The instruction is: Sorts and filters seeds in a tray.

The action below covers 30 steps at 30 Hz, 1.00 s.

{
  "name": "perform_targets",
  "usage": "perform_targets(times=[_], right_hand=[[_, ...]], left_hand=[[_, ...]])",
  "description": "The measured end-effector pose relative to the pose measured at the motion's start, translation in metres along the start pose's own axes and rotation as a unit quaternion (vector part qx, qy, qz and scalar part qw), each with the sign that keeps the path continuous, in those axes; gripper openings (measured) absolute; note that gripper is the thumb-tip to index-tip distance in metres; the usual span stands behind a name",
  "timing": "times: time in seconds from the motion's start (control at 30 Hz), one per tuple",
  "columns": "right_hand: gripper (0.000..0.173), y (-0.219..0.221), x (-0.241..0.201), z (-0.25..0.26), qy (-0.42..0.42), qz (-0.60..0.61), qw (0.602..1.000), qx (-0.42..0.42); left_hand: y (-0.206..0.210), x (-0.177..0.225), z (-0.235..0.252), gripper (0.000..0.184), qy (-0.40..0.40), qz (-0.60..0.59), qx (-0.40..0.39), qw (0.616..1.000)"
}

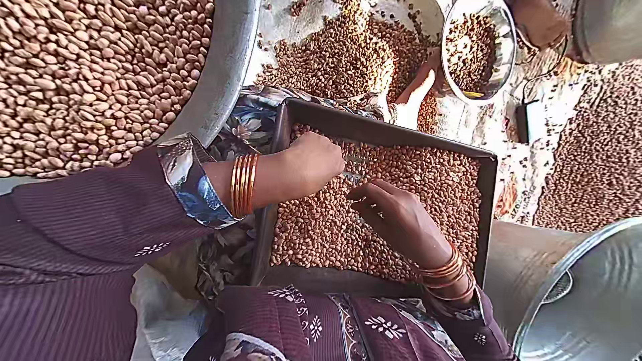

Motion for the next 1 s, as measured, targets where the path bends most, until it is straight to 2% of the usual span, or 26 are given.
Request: perform_targets(times=[0.17,0.33,0.43,0.6,0.7,0.77,0.9,1.0], right_hand=[[0.017,0.032,-0.016,0.009,-0.067,-0.004,0.998,0.006],[0.016,0.081,-0.033,0.02,-0.093,-0.051,0.993,0.044],[0.013,0.089,-0.035,0.022,-0.107,-0.067,0.989,0.075],[0.011,0.089,-0.04,0.018,-0.099,-0.091,0.988,0.077],[0.012,0.079,-0.039,0.014,-0.091,-0.087,0.989,0.074],[0.012,0.058,-0.035,0.013,-0.067,-0.063,0.993,0.078],[0.012,-0.001,-0.007,0.007,0.04,-0.024,0.988,0.145],[0.015,-0.025,0.018,0.0,0.115,-0.026,0.975,0.186]], left_hand=[[0.001,0.006,0.0,0.01,-0.006,0.009,-0.023,1.0],[0.002,0.003,-0.002,0.012,-0.019,0.006,-0.012,1.0],[0.0,0.005,-0.003,0.013,-0.023,0.003,-0.025,0.999],[0.003,0.009,-0.003,0.014,-0.006,0.021,-0.027,0.999],[0.003,0.011,-0.006,0.013,-0.002,0.012,-0.026,1.0],[0.003,0.012,-0.007,0.012,-0.001,-0.005,-0.029,1.0],[0.005,0.012,-0.005,0.008,-0.01,-0.037,-0.034,0.999],[0.005,0.008,-0.002,0.004,-0.016,-0.057,-0.031,0.998]])
Point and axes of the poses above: each hand's wrist, its own z-axis towards the middle knuckle, its own y-axis out of the palm, x = y × z, the point moved 2 cm from there along z, towards the middle knuckle, and after that the axes turned 7 degrees about y, right-handed, at the moved point
